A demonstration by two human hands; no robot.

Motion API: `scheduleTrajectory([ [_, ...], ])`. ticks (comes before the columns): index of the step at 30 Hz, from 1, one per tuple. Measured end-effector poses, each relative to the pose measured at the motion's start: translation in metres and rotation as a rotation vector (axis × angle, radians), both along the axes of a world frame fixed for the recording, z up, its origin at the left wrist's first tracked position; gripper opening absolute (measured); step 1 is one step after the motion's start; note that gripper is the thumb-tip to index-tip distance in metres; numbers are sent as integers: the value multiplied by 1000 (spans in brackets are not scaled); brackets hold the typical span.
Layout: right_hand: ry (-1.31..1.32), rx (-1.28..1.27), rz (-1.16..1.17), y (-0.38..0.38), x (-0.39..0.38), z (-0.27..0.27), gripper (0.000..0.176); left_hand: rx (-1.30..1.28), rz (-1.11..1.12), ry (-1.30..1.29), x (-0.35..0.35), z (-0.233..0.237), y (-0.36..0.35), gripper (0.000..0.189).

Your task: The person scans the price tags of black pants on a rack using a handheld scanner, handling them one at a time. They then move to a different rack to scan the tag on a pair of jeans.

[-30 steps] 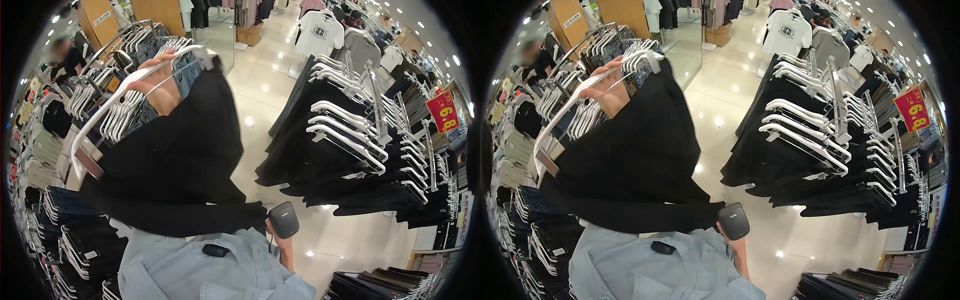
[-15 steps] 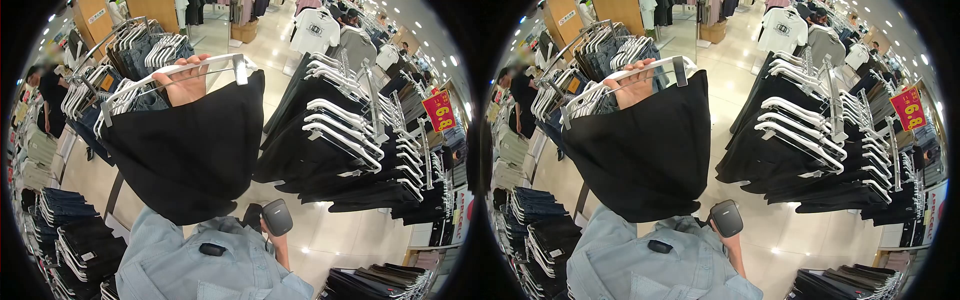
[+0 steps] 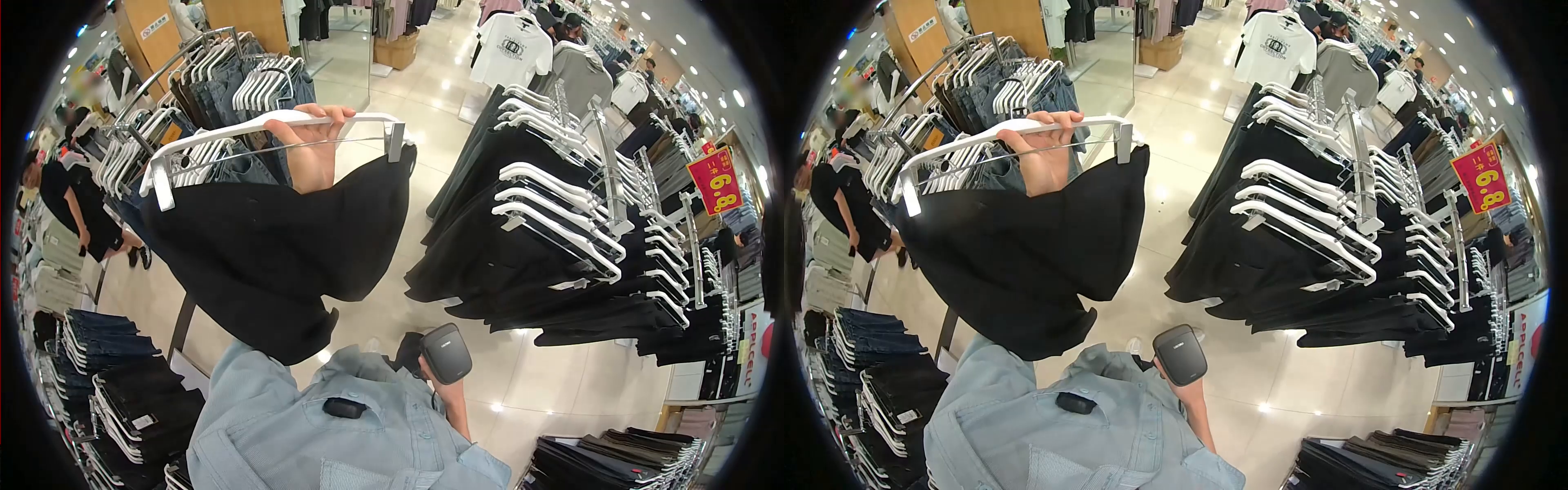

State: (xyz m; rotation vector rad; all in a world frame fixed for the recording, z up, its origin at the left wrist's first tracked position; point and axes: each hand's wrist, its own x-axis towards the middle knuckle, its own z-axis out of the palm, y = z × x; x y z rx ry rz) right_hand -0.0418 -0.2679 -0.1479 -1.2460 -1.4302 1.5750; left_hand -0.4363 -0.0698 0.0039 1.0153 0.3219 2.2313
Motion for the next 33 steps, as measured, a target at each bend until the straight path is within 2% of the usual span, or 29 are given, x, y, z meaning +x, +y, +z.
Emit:
scheduleTrajectory([
  [2, 3, -11, 6, 1, 0, 1, 11, -7, 17, 44, -3, -5, -2, 84],
  [5, -8, -5, 20, 2, -1, 5, 11, -112, 314, 245, 2, -7, -8, 82],
  [6, -16, 3, 26, 2, -1, 2, 11, -112, 313, 246, -2, -10, -9, 82],
  [9, -35, 11, 36, 3, -2, 4, 11, -195, 666, 563, -16, -18, -16, 83],
  [10, -46, 12, 43, 3, -3, 6, 11, -107, 722, 630, -20, -18, -19, 73],
  [12, -60, 34, 52, 4, -4, 4, 13, -195, 810, 806, -41, -26, -32, 60],
  [13, -74, 57, 64, 3, -4, 3, 14, -159, 840, 936, -44, -11, -43, 47],
  [14, -76, 53, 60, 2, -4, 3, 14, -239, 914, 1043, -45, 2, -53, 49],
  [16, -65, 76, 39, 1, -6, 4, 17, -46, 1142, 1242, -50, 22, -54, 55],
  [17, -72, 48, 19, 1, -8, 8, 18, -32, 1219, 1348, -50, 34, -60, 62],
  [20, -71, 0, -24, -2, -11, 13, 19, 4, 1251, 1534, -46, 59, -75, 54],
  [22, -74, 43, -61, -2, -9, 5, 13, 9, 1270, 1550, -41, 66, -80, 52],
  [25, -87, 105, -59, -2, -10, 2, 14, 0, 1278, 1577, -36, 74, -86, 52],
  [33, -90, 59, -100, 1, -19, 17, 19, -84, 1283, 1652, -29, 77, -91, 47],
])
